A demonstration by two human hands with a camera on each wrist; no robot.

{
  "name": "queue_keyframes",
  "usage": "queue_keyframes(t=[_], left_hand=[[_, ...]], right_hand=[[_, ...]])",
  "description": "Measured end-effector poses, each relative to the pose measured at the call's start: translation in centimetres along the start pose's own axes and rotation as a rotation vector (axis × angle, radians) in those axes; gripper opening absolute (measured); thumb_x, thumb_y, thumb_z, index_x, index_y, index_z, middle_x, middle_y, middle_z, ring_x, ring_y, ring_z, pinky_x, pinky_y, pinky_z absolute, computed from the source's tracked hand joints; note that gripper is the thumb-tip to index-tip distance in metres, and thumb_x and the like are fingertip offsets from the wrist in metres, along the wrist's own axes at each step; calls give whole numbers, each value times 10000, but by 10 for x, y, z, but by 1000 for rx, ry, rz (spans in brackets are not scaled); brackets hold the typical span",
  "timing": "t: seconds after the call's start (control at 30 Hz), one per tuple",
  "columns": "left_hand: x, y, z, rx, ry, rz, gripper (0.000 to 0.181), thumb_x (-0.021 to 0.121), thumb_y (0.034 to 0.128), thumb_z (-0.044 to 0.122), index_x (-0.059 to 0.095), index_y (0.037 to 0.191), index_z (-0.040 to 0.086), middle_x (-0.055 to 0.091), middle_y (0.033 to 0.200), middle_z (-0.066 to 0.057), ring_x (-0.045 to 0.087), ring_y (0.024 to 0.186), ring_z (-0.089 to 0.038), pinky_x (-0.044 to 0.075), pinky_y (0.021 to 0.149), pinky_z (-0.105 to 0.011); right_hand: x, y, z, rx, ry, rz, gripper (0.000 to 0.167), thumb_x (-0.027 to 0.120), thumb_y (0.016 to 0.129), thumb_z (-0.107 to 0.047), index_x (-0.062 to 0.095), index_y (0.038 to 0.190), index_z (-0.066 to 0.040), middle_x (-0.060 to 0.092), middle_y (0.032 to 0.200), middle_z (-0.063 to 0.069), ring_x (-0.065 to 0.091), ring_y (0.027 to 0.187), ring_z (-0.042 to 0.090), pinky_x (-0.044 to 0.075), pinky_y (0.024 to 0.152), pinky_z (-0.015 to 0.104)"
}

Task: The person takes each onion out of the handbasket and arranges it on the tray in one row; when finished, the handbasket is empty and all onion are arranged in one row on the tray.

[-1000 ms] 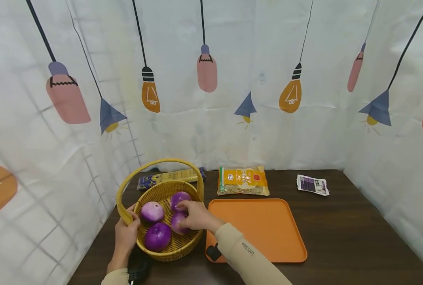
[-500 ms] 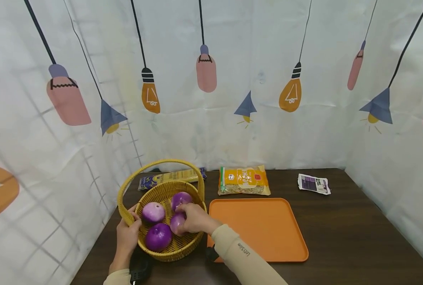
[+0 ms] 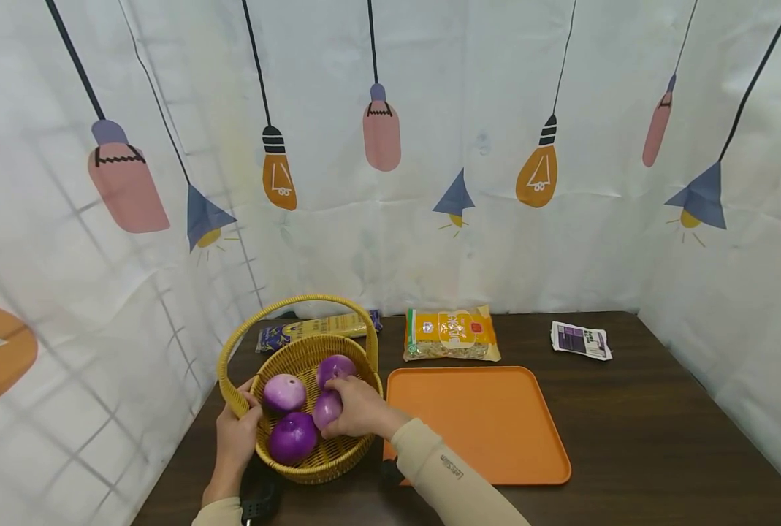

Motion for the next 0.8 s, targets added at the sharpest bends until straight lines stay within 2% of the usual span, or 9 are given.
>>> queue_keyframes(t=[0.13,0.33,0.5,0.67,0.8], left_hand=[[1,0,0,-1,-1,0,197,500,883,-9,568,1066,-33,568,1354,-124,491,1032,-137,355,793,-95],[0,-1,-2,-14,15,-7,164,495,907,14,563,1047,-38,546,1388,-118,482,1021,-101,347,796,-96],[-1,-2,-1,-20,18,-6,162,492,908,21,556,1048,-28,546,1386,-117,480,1002,-101,357,778,-100],[-1,-3,-1,-18,11,-7,189,487,907,12,558,1078,-25,549,1377,-114,477,1014,-101,363,781,-93],[-1,-3,0,-18,30,-10,259,477,930,50,582,1161,2,540,1395,-115,477,1009,-101,354,788,-87]], right_hand=[[-5,-6,0,-3,46,17,818,850,707,-386,486,1407,-168,471,1434,92,503,1241,255,473,954,381],[-14,-15,0,-52,92,66,834,809,739,-431,434,1447,-198,483,1353,52,559,1110,188,506,863,335],[-18,-21,3,-70,148,110,829,790,752,-448,422,1456,-211,487,1295,30,554,1083,176,514,829,338],[-21,-28,5,-87,208,124,820,773,765,-412,398,1469,-221,452,1283,27,536,1059,163,511,810,326],[-25,-34,6,-106,230,141,815,752,763,-351,377,1476,-222,411,1302,35,525,1063,165,505,820,321]])
Point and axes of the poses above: each hand's wrist, its own y-axis towards the middle knuckle, its own x-axis out of the palm, z = x × y, the point moved 9 cm from there along y, towards the middle knuckle
